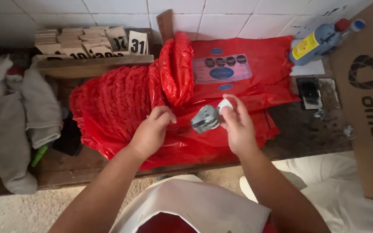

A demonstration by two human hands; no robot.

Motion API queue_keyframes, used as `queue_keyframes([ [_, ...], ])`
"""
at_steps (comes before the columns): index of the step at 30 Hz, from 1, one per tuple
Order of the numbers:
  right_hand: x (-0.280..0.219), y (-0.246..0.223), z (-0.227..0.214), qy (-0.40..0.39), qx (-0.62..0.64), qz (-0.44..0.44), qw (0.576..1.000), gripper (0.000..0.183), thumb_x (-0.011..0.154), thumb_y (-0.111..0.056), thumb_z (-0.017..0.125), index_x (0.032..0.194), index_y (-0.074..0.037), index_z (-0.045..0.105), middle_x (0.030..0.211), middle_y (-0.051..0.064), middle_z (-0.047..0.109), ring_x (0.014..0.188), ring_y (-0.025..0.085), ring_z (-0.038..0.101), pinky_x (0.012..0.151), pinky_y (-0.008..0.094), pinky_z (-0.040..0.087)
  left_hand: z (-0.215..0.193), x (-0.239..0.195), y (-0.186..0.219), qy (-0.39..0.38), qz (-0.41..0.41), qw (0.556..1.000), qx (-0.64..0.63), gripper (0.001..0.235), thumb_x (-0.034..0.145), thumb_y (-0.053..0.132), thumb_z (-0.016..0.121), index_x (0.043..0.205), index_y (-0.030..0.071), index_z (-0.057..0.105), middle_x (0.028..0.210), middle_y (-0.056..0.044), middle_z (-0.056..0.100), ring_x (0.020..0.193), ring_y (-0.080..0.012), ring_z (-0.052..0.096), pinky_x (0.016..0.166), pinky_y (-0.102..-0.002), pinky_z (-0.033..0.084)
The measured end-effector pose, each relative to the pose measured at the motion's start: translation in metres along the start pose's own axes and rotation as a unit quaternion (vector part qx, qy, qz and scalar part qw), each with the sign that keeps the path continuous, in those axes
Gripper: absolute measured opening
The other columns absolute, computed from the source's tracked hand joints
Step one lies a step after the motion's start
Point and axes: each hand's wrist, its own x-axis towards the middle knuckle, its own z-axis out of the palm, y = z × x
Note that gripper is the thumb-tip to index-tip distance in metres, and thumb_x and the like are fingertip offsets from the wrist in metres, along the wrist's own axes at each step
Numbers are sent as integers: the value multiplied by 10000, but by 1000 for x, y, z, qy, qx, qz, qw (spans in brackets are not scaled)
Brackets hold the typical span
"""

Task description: Using a hand stamp to mark a stack of red plastic bags and then organizing the bags.

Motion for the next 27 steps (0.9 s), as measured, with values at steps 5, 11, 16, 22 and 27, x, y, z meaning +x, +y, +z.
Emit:
queue_keyframes([
  [5,35,52,-26,-31,205,126,970,389,1066,-275,583,1407,-89,565,1087,3,622,1074,138,624,1045,462,539,11,-8,-3,2,56,997,47,200,981,70,518,1091,196,628,1292,-33,567,1082,-365,683,935,-455,568],
  [11,51,45,-17,-70,255,112,958,401,1045,-332,613,1396,-136,596,1045,-43,687,1040,124,678,1052,463,535,20,-24,47,41,169,982,73,180,957,267,674,1121,193,661,1156,-32,651,884,-297,717,606,-413,601],
  [16,62,53,-21,-79,251,111,959,393,1034,-336,626,1382,-157,596,1046,-15,710,1005,138,703,1007,445,566,42,-28,22,12,119,976,183,459,688,310,858,1107,214,697,1220,12,579,1121,-311,621,774,-420,625],
  [22,37,-21,-36,-65,242,32,967,356,1067,-280,560,1401,-158,584,1152,107,727,1154,262,710,1032,508,571,33,-14,13,19,106,987,117,167,825,284,788,967,205,750,1240,33,617,1155,-300,643,815,-391,601],
  [27,-6,-63,-64,9,20,-25,999,437,1028,-130,574,1459,-79,519,1157,92,645,1078,189,629,976,409,577,23,-1,15,14,-21,997,67,122,913,310,723,1002,228,737,1249,94,639,987,-248,722,739,-371,629],
])
